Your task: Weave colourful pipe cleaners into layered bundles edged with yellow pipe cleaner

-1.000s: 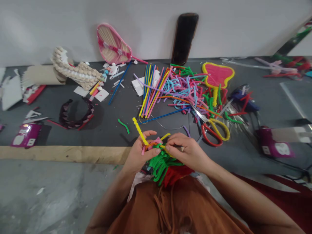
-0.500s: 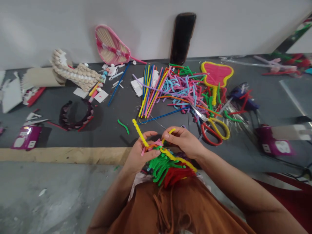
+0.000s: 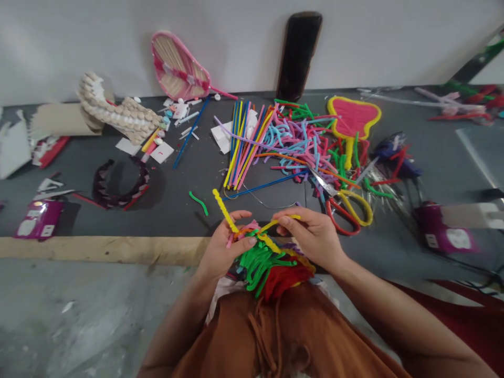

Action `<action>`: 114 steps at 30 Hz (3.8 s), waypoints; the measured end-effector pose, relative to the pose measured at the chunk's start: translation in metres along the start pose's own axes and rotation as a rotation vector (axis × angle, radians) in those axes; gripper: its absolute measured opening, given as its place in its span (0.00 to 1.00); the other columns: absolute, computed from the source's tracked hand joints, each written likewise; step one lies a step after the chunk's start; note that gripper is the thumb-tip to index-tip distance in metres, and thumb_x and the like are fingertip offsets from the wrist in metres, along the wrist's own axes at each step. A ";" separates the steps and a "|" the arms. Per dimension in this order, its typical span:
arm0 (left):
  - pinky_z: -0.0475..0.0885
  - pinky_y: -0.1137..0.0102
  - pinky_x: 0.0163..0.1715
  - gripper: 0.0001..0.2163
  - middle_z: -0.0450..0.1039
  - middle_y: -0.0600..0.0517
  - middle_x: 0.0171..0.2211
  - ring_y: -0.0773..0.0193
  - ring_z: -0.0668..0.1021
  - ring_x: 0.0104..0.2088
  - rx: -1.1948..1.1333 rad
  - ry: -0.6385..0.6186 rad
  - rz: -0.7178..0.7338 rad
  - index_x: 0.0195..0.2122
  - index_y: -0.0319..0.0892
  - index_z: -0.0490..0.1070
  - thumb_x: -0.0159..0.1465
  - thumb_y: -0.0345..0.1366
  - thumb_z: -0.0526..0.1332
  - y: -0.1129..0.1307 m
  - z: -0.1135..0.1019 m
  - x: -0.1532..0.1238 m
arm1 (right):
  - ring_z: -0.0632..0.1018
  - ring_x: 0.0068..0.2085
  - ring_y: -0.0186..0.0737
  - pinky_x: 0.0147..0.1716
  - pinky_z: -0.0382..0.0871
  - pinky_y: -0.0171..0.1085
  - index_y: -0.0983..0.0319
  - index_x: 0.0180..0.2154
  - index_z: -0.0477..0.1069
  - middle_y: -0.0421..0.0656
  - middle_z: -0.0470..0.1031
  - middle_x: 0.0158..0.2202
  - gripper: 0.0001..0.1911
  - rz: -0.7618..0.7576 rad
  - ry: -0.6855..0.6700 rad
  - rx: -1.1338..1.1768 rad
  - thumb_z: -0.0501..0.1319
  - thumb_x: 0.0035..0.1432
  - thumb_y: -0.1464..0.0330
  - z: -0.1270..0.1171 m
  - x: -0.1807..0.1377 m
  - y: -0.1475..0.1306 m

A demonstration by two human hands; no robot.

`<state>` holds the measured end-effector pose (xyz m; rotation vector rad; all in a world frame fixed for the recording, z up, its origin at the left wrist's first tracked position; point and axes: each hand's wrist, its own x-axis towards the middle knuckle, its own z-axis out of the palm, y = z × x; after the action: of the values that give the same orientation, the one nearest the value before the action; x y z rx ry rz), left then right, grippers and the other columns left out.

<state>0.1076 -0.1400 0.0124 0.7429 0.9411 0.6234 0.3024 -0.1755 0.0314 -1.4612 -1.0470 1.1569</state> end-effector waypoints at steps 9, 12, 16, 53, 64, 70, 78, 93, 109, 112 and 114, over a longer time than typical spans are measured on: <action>0.71 0.76 0.33 0.26 0.75 0.54 0.32 0.70 0.77 0.30 -0.047 0.037 0.011 0.49 0.43 0.66 0.50 0.31 0.72 0.001 0.004 -0.001 | 0.82 0.36 0.38 0.37 0.78 0.34 0.56 0.36 0.80 0.41 0.82 0.35 0.06 -0.252 -0.168 -0.008 0.64 0.57 0.71 0.001 -0.018 -0.002; 0.70 0.76 0.32 0.25 0.74 0.55 0.31 0.70 0.76 0.30 -0.032 0.070 0.009 0.48 0.42 0.66 0.49 0.31 0.73 0.001 0.004 -0.002 | 0.82 0.30 0.35 0.29 0.78 0.31 0.57 0.35 0.79 0.40 0.82 0.32 0.06 -0.175 -0.154 -0.048 0.63 0.59 0.70 0.002 -0.023 -0.001; 0.70 0.75 0.34 0.24 0.74 0.54 0.32 0.69 0.76 0.32 -0.013 0.098 0.032 0.47 0.42 0.67 0.50 0.31 0.72 -0.001 0.004 -0.002 | 0.82 0.35 0.35 0.37 0.77 0.32 0.58 0.39 0.77 0.41 0.82 0.34 0.08 -0.466 -0.237 -0.302 0.60 0.60 0.73 -0.001 -0.024 -0.001; 0.70 0.76 0.32 0.23 0.74 0.55 0.32 0.70 0.76 0.31 0.019 0.025 0.009 0.46 0.43 0.68 0.51 0.31 0.72 0.004 0.005 -0.003 | 0.77 0.37 0.39 0.38 0.70 0.36 0.60 0.37 0.74 0.43 0.78 0.34 0.08 -0.319 -0.325 -0.436 0.65 0.55 0.65 -0.001 -0.005 -0.002; 0.70 0.76 0.32 0.24 0.74 0.54 0.32 0.69 0.76 0.30 0.059 -0.018 0.026 0.49 0.44 0.67 0.52 0.32 0.72 0.001 0.002 -0.005 | 0.64 0.21 0.28 0.19 0.58 0.28 0.64 0.27 0.70 0.35 0.64 0.20 0.19 0.229 -0.522 0.015 0.58 0.59 0.55 0.002 0.007 -0.002; 0.69 0.75 0.32 0.24 0.74 0.55 0.32 0.70 0.75 0.30 0.048 0.000 0.002 0.48 0.45 0.68 0.51 0.33 0.72 0.002 -0.001 -0.002 | 0.73 0.27 0.32 0.26 0.67 0.31 0.63 0.35 0.74 0.40 0.75 0.28 0.14 0.123 -0.356 0.025 0.63 0.57 0.58 -0.001 0.004 0.005; 0.64 0.78 0.24 0.25 0.70 0.59 0.24 0.74 0.71 0.23 0.030 0.025 -0.014 0.47 0.42 0.66 0.50 0.33 0.73 0.006 0.008 0.000 | 0.78 0.33 0.37 0.34 0.72 0.35 0.58 0.34 0.76 0.43 0.80 0.32 0.05 -0.615 -0.166 -0.507 0.61 0.60 0.69 -0.002 -0.010 0.005; 0.67 0.77 0.29 0.24 0.74 0.56 0.29 0.71 0.75 0.27 -0.034 0.056 -0.005 0.45 0.42 0.66 0.49 0.33 0.73 0.003 0.008 0.002 | 0.78 0.38 0.38 0.38 0.74 0.37 0.61 0.41 0.76 0.47 0.78 0.38 0.09 -0.702 -0.279 -0.574 0.57 0.62 0.73 0.001 -0.007 0.005; 0.68 0.76 0.32 0.29 0.74 0.54 0.33 0.69 0.75 0.31 0.085 -0.040 0.011 0.51 0.42 0.62 0.49 0.31 0.71 0.006 0.003 -0.004 | 0.66 0.24 0.28 0.22 0.60 0.28 0.61 0.31 0.66 0.34 0.66 0.24 0.07 0.159 -0.461 0.002 0.62 0.54 0.65 0.006 0.012 0.007; 0.68 0.76 0.33 0.27 0.73 0.53 0.35 0.69 0.75 0.32 0.110 -0.029 0.012 0.50 0.42 0.63 0.50 0.30 0.71 0.007 0.002 -0.004 | 0.68 0.26 0.29 0.25 0.62 0.29 0.63 0.34 0.69 0.37 0.70 0.27 0.09 0.193 -0.491 0.063 0.60 0.55 0.63 0.003 0.020 0.011; 0.68 0.75 0.33 0.26 0.72 0.54 0.35 0.69 0.75 0.33 0.121 -0.026 0.021 0.49 0.42 0.64 0.50 0.30 0.70 0.007 0.003 -0.005 | 0.68 0.26 0.29 0.25 0.61 0.29 0.64 0.33 0.72 0.37 0.70 0.26 0.07 0.183 -0.531 0.003 0.61 0.54 0.65 0.002 0.023 0.013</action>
<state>0.1068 -0.1398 0.0213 0.8676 0.9546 0.5776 0.3054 -0.1551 0.0143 -1.2947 -1.2794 1.7368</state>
